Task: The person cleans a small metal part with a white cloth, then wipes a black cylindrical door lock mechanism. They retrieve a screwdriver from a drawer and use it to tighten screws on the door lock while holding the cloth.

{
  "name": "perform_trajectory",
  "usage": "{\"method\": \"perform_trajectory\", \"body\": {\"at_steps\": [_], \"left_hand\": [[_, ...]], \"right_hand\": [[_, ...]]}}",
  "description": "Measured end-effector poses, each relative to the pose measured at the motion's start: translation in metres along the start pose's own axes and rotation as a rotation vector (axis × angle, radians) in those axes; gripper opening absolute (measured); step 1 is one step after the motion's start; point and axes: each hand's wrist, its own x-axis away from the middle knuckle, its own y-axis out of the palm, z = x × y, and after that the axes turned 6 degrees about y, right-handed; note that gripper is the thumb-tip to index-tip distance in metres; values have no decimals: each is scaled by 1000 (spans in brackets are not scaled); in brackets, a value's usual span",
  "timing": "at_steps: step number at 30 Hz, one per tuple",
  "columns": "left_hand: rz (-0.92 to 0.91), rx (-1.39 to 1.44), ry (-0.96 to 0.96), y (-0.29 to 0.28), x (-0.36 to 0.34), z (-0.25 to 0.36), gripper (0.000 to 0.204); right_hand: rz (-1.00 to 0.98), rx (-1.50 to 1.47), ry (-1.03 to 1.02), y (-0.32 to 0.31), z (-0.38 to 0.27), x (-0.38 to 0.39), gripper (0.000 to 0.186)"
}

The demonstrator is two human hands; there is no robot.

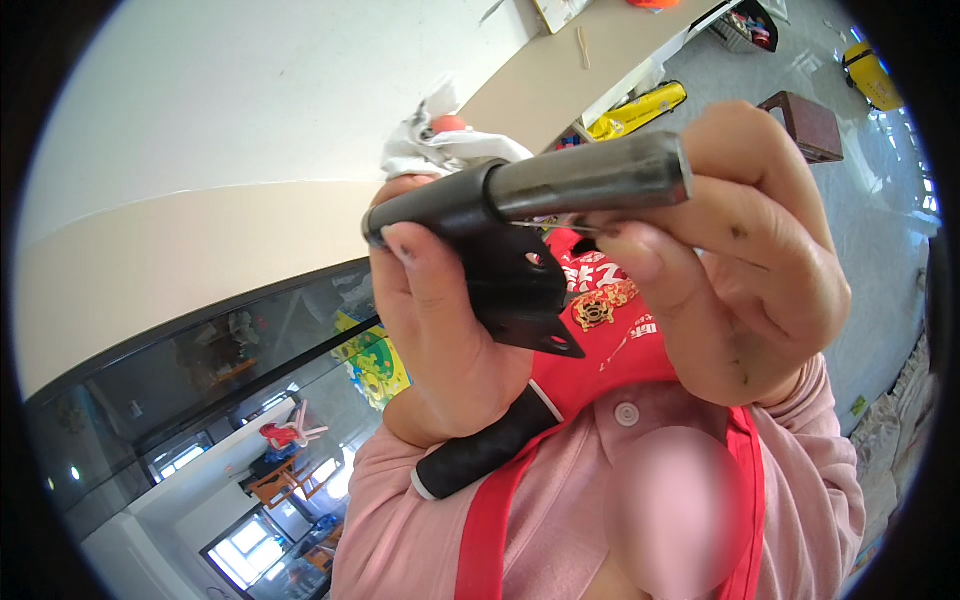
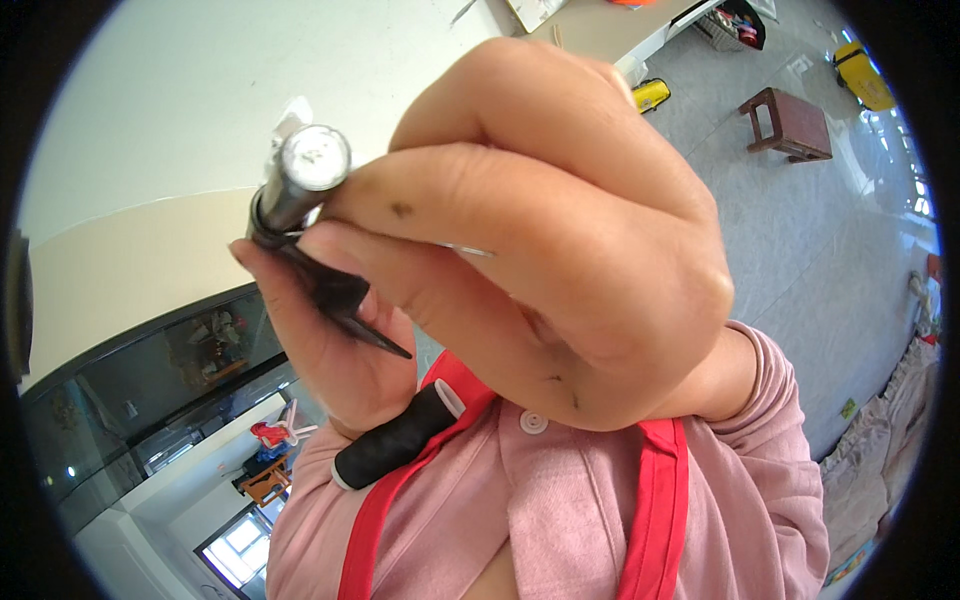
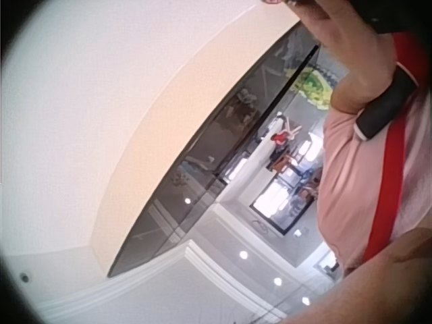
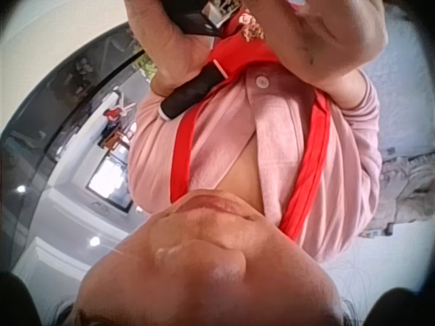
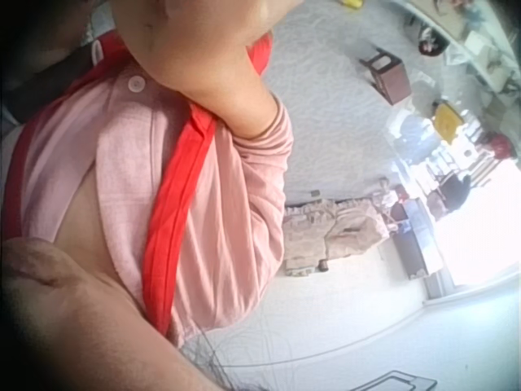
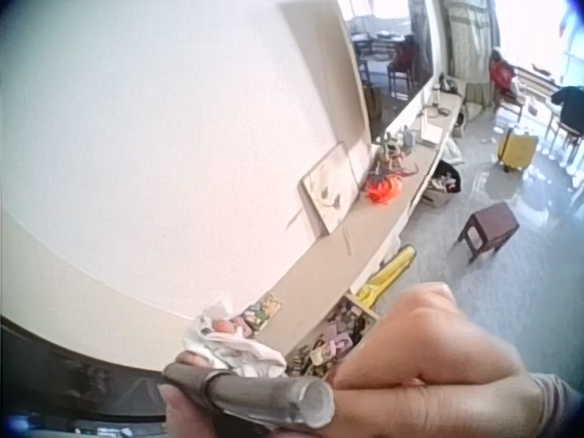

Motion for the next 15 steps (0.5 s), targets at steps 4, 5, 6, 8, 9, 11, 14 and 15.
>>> {"method": "perform_trajectory", "body": {"at_steps": [4, 5, 6, 8, 9, 11, 14, 15], "left_hand": [[-25, 30, -40, 0, 0, 0, 51], [-36, 45, -43, 0, 0, 0, 48], [-64, 77, -30, 1, -1, -1, 44], [-96, 82, -13, 2, -2, -2, 39], [-101, 55, -11, 2, -3, -4, 39], [-140, 80, 5, 1, -3, -5, 39], [-192, 155, 52, 0, -2, -5, 38], [-174, 130, 74, 0, 0, -5, 38]], "right_hand": [[-36, 28, -21, -6, 1, 1, 24], [-34, 37, -29, -6, 1, 1, 24], [-31, 45, -37, -6, 2, 2, 23], [1, 48, -30, -5, 3, 5, 22], [11, 48, -30, -5, 3, 7, 21], [20, 42, -40, -8, 6, 11, 19], [74, 41, -77, -6, 8, 15, 15], [102, 44, -93, -5, 8, 15, 15]]}}
